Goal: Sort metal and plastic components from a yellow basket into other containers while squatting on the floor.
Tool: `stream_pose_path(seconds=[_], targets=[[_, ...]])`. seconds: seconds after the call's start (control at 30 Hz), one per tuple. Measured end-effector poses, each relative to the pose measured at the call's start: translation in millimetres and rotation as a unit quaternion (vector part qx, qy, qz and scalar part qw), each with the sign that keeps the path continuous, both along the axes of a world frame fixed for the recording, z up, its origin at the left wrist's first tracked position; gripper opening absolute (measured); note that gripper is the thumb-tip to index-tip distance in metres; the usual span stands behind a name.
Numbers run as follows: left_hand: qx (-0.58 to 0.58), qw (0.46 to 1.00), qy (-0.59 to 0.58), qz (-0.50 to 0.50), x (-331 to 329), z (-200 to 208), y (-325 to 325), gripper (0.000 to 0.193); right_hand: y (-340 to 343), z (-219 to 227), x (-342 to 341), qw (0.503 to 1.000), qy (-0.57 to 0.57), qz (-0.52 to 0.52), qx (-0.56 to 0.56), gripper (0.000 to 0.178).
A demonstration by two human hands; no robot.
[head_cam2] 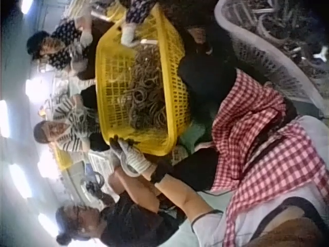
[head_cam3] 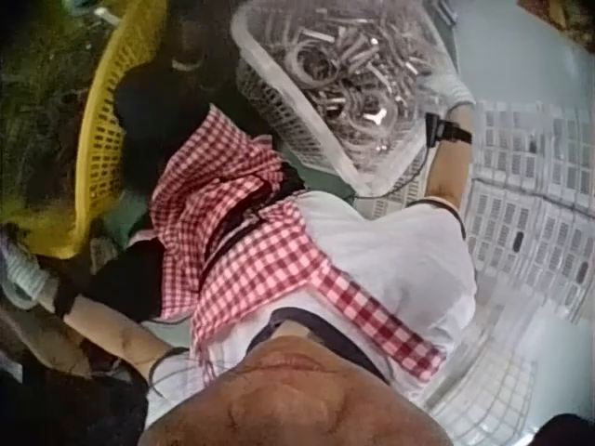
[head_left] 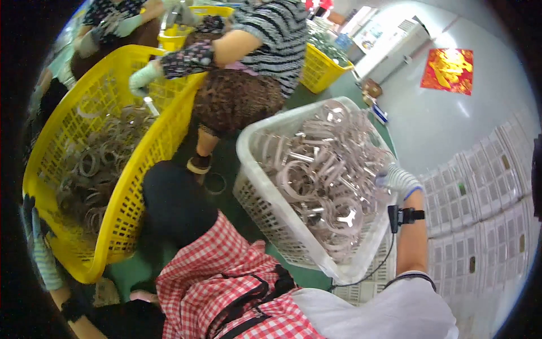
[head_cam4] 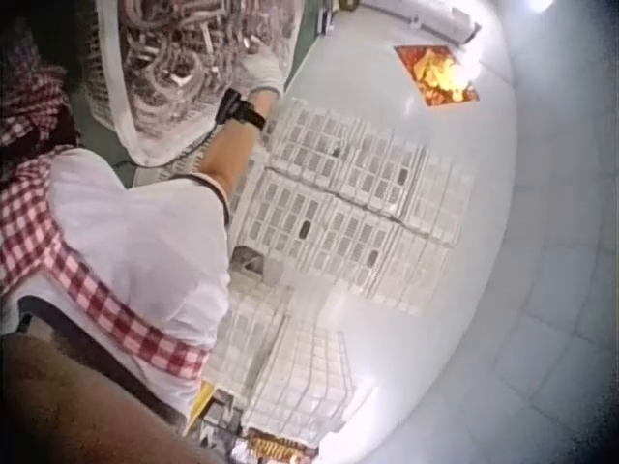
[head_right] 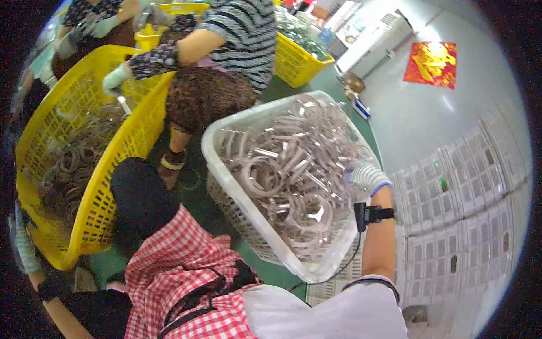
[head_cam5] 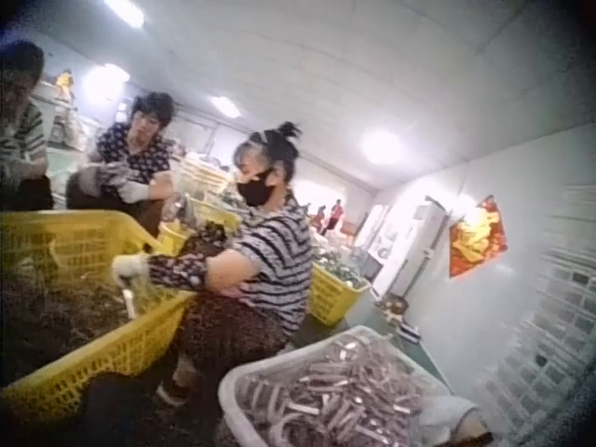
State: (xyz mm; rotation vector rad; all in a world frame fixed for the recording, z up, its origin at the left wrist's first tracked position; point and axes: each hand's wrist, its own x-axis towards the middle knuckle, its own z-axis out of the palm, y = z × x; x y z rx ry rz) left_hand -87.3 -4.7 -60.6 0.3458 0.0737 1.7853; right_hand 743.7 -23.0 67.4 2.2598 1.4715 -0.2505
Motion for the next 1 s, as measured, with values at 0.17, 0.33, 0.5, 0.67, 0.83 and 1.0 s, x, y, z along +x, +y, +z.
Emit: stream_pose_path(seconds=[0.17,0.33,0.5,0.67,0.83,1.0], targets=[[-0.206,0.630,0.691,0.288,26,6,-4,0.037,64,68,-197,0.913,0.270,0.258,0.162,0.026],[-0.174,0.685,0.640,0.302,64,27,5,0.037,108,76,-353,0.781,0.467,0.414,0.027,0.024],[-0.242,0.680,0.623,0.301,58,36,-1,0.035,171,50,-515,0.603,0.553,0.574,0.006,0.039],[-0.190,0.741,0.610,0.208,75,22,14,0.035,269,5,-629,0.566,0.686,0.458,0.004,0.040],[-0.148,0.687,0.683,0.202,75,19,4,0.031,350,-99,-704,0.711,0.651,0.262,-0.042,0.035],[-0.168,0.666,0.721,0.096,69,20,-5,0.033,404,-246,-716,0.886,0.417,0.176,-0.102,0.040]])
